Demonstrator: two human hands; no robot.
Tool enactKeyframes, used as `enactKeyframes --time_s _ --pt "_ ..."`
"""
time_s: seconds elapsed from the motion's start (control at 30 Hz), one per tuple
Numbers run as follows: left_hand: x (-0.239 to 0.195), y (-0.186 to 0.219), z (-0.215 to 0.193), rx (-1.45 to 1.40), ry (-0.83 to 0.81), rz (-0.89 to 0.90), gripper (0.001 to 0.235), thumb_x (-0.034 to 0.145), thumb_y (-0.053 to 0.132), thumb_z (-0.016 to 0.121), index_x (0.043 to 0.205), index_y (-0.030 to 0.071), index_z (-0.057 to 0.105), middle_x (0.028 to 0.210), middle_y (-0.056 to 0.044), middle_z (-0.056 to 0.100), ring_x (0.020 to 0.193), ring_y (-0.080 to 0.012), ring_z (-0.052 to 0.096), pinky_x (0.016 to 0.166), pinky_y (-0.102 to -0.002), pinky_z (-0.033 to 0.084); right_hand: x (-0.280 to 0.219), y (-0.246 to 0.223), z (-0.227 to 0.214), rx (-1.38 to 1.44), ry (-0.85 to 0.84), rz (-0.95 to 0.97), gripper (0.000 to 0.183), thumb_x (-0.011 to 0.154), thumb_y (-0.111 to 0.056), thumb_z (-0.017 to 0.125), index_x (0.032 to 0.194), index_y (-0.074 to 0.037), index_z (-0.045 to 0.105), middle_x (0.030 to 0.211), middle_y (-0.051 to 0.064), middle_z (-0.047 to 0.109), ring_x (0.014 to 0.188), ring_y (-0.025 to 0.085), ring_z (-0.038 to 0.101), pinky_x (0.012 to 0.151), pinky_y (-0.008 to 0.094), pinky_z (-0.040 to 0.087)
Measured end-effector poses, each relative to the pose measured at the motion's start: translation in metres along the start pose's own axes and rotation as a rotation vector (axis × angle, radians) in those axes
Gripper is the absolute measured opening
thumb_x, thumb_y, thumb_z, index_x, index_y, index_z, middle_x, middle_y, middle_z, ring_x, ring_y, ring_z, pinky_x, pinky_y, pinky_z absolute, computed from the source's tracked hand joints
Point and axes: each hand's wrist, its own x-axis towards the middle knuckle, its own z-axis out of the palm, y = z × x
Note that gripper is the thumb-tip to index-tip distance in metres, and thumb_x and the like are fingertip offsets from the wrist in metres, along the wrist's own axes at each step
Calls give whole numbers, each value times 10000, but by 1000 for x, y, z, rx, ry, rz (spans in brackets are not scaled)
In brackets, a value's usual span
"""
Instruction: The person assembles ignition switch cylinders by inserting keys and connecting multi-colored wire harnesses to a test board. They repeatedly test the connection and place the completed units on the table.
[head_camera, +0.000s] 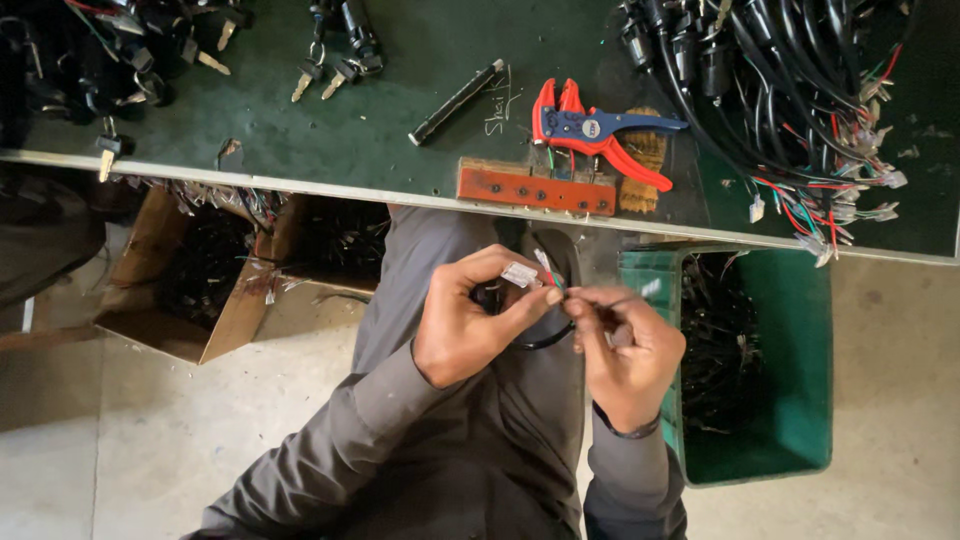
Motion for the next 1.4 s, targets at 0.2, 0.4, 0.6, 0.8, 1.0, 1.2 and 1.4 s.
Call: enactKeyframes --time_s 0.2,0.4,0.6,0.8,1.0,1.2,1.4 --pt "-1 10 -7 -89 -94 130 86 920 55 759 986 8 728 967 -48 710 861 -67 613 759 -224 484 7 18 -3 300 102 173 100 997 -35 671 1072 31 671 919 93 724 617 73 591 541 226 498" --pt "-1 14 -14 -652 -180 -401 273 954 202 609 1203 136 699 862 -69 771 584 -65 564 505 -211 423 -4 28 -10 386 76 286 140 969 -41 690 1088 33 696 902 109 733 564 71 545 493 228 444" --pt "0 -4 -10 -364 -161 -216 181 968 105 718 1133 33 732 825 10 676 616 -11 470 523 -201 343 -4 38 -8 404 63 323 144 961 -43 694 1073 47 701 888 117 748 554 81 559 487 235 456" --pt "4 -29 -17 -407 -67 -220 86 984 84 684 1042 21 673 836 21 670 574 -6 460 498 -206 349 3 31 5 484 62 418 213 1004 -137 659 1118 35 714 827 56 699 564 43 495 463 206 384" --pt "10 -39 -17 -337 -31 -155 125 985 23 662 1109 1 654 945 11 682 768 -12 541 662 -197 438 7 16 5 496 35 396 280 1022 -206 598 1158 4 725 815 47 683 498 59 521 426 205 385" --pt "14 -37 -17 -239 -147 -134 271 952 34 702 1221 12 720 967 -23 745 930 -58 664 858 -236 543 13 21 9 447 -20 444 175 1005 -110 676 1131 -22 590 711 144 658 388 62 444 337 213 313" --pt "15 -38 -18 -110 -133 -8 155 952 29 729 1103 8 754 1055 -25 785 985 -45 700 900 -236 572 17 5 -9 291 -314 412 255 997 -99 571 1203 16 668 857 114 763 587 55 589 482 207 450"
